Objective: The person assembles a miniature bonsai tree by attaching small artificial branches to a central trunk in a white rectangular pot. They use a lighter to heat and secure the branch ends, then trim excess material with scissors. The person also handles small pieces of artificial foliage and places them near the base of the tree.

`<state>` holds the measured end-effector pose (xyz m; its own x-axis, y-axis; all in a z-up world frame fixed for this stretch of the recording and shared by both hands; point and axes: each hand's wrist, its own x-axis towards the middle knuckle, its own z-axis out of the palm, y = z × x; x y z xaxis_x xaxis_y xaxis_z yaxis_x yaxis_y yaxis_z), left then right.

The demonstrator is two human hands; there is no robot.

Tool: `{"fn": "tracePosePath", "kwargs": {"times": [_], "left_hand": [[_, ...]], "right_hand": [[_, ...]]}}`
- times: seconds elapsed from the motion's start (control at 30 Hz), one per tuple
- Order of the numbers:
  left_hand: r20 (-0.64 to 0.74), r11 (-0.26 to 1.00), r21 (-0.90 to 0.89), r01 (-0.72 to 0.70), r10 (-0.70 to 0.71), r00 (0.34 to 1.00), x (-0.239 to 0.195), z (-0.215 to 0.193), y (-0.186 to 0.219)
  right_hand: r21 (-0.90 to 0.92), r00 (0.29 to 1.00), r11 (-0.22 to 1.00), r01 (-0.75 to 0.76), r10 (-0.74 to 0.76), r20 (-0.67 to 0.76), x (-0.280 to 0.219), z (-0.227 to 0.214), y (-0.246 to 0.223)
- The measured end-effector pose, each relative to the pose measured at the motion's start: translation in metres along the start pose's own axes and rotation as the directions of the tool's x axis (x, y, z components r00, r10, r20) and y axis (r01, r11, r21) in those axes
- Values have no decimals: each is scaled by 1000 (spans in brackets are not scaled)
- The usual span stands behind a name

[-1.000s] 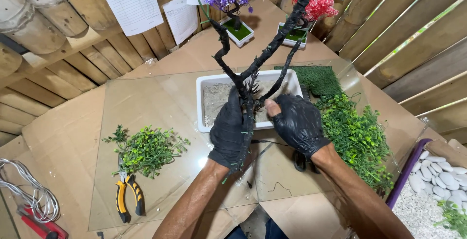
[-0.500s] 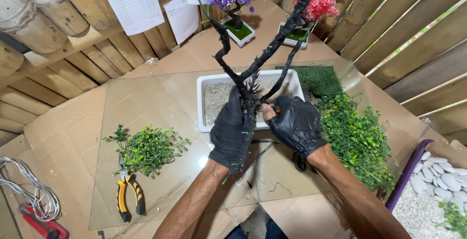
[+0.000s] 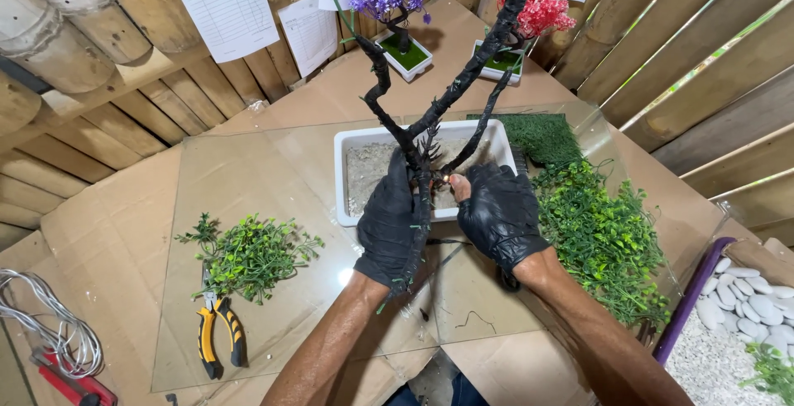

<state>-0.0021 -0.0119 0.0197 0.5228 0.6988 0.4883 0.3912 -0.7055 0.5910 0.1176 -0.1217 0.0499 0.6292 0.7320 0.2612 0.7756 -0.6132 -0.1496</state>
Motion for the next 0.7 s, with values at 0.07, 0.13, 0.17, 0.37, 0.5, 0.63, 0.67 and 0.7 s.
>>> {"fn": "tracePosePath", "kwargs": {"times": [0.07, 0.13, 0.17, 0.37, 0.5, 0.63, 0.67, 0.7], "left_hand": [[-3, 1000, 26, -10, 10, 1000, 0, 2, -1], [7, 1000, 18, -9, 9, 1000, 1, -2, 2], [15, 1000, 11, -8, 8, 1000, 1, -4, 3], [45, 1000, -21, -18, 19, 999, 2, -7, 3], [28, 1000, 22, 1, -2, 1000, -1, 7, -7], [26, 1000, 4, -10, 10, 1000, -1, 12, -11], [6, 1000, 16, -7, 7, 1000, -2, 15, -13], [8, 1000, 16, -9, 9, 1000, -2, 16, -14]], "right_hand": [[-4, 1000, 1000, -4, 4, 16, 2, 3, 1], [-1, 1000, 1000, -8, 8, 21, 1, 3, 2], [2, 1000, 1000, -10, 10, 24, 1, 2, 2], [42, 999, 998, 38, -39, 22, -2, 6, 12], [49, 1000, 999, 18, -19, 7, -4, 10, 13], [74, 998, 995, 63, -63, -10, -4, 18, 18], [51, 996, 995, 86, -85, -21, -3, 22, 21], [51, 996, 995, 83, -82, -21, -3, 21, 20]]}}
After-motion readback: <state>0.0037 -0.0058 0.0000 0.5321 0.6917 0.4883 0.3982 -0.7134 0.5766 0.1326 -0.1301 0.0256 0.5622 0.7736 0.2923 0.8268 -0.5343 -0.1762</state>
